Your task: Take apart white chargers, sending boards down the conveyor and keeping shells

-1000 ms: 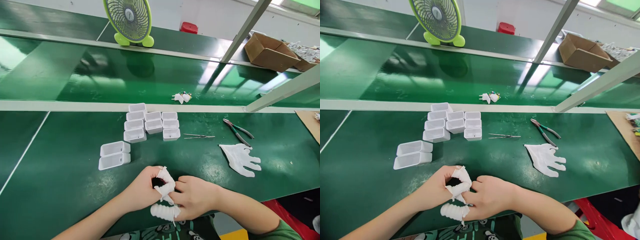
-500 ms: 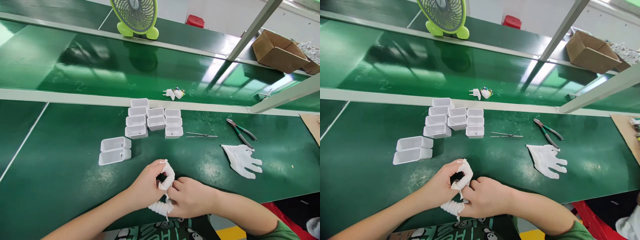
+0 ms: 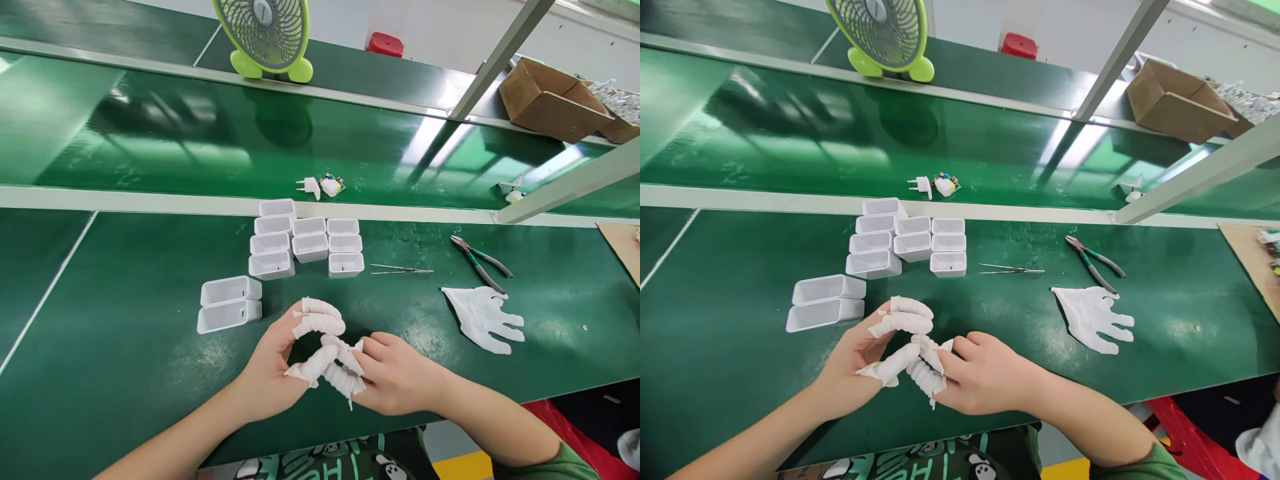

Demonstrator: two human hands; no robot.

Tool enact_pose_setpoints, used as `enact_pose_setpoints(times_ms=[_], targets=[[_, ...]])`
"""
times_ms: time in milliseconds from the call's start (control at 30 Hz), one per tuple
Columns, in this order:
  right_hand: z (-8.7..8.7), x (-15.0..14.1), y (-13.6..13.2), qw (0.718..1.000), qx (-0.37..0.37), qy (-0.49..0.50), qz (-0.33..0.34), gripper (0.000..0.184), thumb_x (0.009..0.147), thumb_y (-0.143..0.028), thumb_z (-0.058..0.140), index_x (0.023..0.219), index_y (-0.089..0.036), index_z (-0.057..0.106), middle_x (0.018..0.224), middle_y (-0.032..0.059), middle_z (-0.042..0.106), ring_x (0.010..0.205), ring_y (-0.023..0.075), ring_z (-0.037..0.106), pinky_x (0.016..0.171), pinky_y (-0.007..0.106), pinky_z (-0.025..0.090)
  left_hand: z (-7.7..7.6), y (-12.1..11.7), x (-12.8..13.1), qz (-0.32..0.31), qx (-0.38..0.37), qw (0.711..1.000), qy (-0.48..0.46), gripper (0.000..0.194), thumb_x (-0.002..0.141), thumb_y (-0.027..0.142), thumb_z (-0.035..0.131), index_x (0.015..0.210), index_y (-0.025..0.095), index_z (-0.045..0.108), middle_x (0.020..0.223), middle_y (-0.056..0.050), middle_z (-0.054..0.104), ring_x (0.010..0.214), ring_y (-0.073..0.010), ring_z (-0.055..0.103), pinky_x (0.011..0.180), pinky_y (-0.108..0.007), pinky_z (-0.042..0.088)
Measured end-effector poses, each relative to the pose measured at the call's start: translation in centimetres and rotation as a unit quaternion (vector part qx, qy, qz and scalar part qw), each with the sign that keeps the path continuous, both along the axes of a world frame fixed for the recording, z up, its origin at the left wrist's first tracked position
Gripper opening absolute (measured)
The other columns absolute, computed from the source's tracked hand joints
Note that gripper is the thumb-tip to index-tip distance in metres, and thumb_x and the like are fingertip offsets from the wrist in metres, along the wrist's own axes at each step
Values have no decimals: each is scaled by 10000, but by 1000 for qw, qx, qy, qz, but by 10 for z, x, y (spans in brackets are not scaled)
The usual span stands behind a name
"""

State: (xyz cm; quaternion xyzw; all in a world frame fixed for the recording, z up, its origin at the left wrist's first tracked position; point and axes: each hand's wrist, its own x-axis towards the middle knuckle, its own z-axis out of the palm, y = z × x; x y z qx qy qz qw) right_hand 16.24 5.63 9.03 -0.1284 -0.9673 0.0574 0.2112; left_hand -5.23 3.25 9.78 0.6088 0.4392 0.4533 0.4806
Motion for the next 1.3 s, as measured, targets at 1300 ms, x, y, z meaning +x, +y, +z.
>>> enact_pose_setpoints(times_ms=[1300], targets=[[1,13,12,987,-50,129,-80,76,863,-149,482,862,-219,513,721,37,569,619,179,427,560,312,396,-25,11,-7,204,318,806,455,193,931,177,567,1101,105,621,1064,-205,626,1109,-456,594,903,-564,445]])
